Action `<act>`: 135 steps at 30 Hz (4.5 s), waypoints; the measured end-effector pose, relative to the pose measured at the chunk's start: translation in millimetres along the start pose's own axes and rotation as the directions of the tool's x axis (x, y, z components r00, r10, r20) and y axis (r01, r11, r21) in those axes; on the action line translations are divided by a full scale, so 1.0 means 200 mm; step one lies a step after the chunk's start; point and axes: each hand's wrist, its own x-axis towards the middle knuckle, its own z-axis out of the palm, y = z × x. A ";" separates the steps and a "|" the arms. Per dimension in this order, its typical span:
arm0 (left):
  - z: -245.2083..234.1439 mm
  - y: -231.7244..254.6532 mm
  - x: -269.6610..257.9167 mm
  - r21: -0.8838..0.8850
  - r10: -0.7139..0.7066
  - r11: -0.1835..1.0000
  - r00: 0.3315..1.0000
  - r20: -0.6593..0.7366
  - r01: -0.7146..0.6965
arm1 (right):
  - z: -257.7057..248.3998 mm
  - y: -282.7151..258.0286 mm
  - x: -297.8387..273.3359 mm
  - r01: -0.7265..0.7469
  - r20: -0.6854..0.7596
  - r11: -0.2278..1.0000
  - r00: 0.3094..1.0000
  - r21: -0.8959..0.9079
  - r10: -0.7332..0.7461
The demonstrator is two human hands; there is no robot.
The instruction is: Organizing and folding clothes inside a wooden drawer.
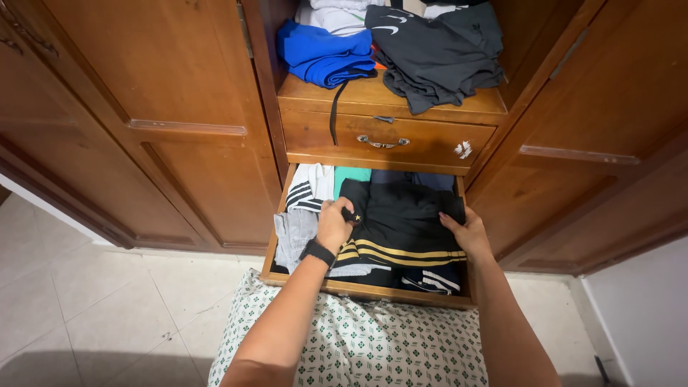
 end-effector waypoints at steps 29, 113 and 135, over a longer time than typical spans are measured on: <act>0.26 0.21 0.07 0.501 -0.006 0.864 0.996 0.089 -0.040 | 0.18 0.03 -0.11 -0.051 0.067 0.989 0.997 0.142 0.042; 0.13 0.42 0.00 -0.255 0.078 0.966 0.991 0.112 -0.047 | 0.50 -0.09 -0.47 -0.070 -0.060 0.911 0.997 -0.407 0.050; 0.46 0.19 0.10 0.160 0.381 0.836 0.766 0.517 -0.524 | 0.53 0.19 -0.39 0.447 0.284 0.419 0.874 -0.790 -0.395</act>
